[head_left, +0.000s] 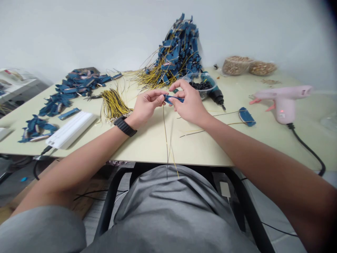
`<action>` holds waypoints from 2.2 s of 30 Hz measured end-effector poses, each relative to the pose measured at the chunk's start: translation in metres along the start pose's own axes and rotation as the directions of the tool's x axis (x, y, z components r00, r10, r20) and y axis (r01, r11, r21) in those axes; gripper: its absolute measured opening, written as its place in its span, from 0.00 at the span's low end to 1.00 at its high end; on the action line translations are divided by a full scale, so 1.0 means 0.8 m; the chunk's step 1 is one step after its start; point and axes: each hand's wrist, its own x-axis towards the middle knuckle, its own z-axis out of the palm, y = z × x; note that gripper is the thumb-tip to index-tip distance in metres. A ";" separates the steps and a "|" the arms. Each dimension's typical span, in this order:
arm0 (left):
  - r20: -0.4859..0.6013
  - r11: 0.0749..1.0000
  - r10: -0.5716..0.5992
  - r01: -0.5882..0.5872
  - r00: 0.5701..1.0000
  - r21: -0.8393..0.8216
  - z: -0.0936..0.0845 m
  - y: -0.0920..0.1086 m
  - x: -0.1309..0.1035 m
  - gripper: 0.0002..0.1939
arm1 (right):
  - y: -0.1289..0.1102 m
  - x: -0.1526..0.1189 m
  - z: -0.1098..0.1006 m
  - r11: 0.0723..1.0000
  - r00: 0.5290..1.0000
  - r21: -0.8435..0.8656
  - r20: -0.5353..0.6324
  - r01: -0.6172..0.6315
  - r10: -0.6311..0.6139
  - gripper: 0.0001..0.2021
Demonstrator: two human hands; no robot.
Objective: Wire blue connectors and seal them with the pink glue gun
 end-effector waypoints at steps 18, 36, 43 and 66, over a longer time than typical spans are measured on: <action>-0.120 0.950 -0.312 0.306 0.943 -0.066 0.029 0.041 -0.008 0.08 | -0.004 0.000 -0.005 0.979 0.992 -0.193 -0.089 0.066 -0.084 0.08; -0.042 0.950 -0.196 0.201 0.980 0.238 0.027 0.048 -0.010 0.18 | -0.012 -0.001 -0.009 0.964 0.993 -0.251 -0.052 0.087 -0.103 0.06; -0.055 0.816 0.003 0.030 0.998 0.578 0.026 0.047 -0.012 0.08 | -0.012 0.000 -0.009 0.956 0.994 -0.281 -0.043 0.086 -0.102 0.04; 0.156 0.925 -0.261 0.200 0.953 0.324 0.006 0.059 -0.004 0.11 | 0.011 0.020 -0.039 0.942 0.989 -0.329 -0.108 0.060 -0.101 0.11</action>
